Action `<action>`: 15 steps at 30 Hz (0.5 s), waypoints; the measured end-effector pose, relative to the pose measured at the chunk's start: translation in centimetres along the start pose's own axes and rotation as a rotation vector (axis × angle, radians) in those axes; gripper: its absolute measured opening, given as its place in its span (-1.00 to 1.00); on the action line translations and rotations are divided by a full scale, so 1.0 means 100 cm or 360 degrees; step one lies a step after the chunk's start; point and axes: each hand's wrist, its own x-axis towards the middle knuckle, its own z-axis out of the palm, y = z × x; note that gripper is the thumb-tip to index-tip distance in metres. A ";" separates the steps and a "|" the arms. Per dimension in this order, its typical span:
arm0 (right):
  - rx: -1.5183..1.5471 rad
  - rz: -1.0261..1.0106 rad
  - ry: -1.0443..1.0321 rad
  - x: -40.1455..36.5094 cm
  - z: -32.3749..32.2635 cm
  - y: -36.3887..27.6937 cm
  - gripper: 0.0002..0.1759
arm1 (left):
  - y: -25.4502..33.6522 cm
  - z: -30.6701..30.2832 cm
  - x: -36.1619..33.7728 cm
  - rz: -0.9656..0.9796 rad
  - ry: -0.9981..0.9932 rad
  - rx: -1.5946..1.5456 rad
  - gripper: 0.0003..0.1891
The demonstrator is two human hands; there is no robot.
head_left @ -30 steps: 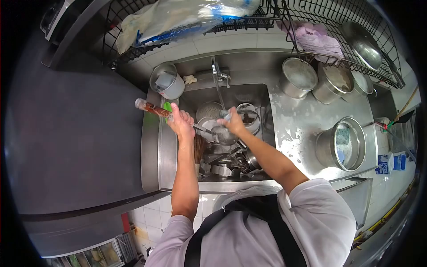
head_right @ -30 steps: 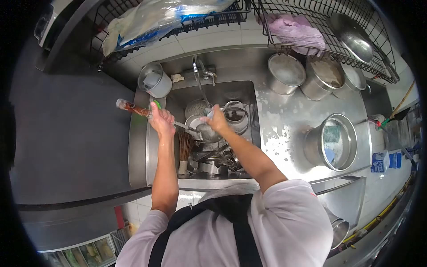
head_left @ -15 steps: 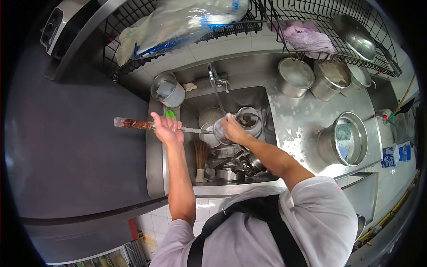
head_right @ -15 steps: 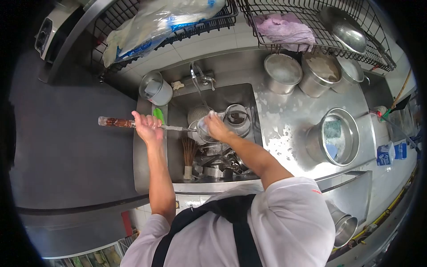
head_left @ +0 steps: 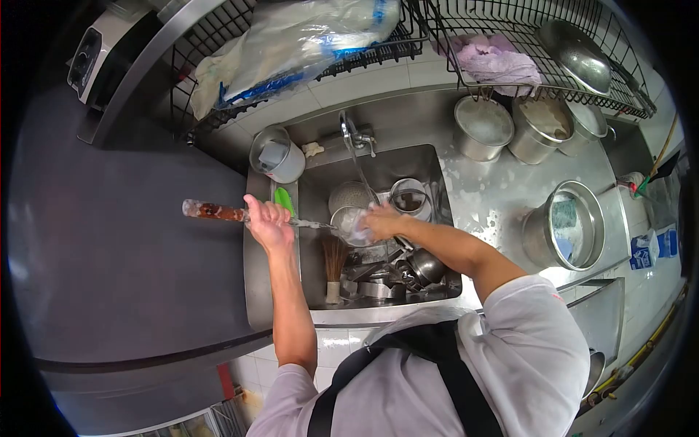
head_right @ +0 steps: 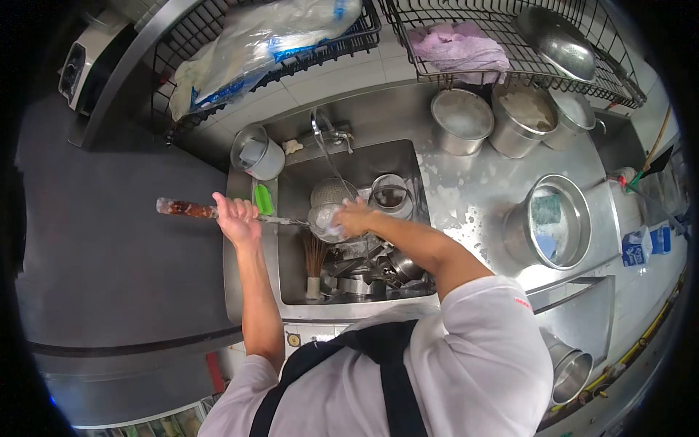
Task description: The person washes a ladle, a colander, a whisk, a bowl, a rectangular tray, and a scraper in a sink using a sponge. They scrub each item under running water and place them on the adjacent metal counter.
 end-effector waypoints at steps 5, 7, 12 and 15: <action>0.0110 0.0626 0.0178 0.013 -0.014 0.021 -0.58 | 0.002 0.008 -0.006 -0.0105 0.0144 -0.0085 -0.39; 0.0602 0.1103 0.0407 0.013 -0.007 0.032 -0.58 | -0.001 0.006 -0.004 -0.0041 0.0590 -0.0025 -0.41; 0.1556 0.1219 0.1743 0.008 0.019 0.070 -0.54 | -0.026 -0.040 -0.003 -0.0157 0.1214 -0.0116 -0.43; 0.0702 0.0566 0.1894 -0.004 0.034 0.027 -0.55 | -0.028 -0.046 -0.014 -0.0361 0.1125 -0.0348 -0.44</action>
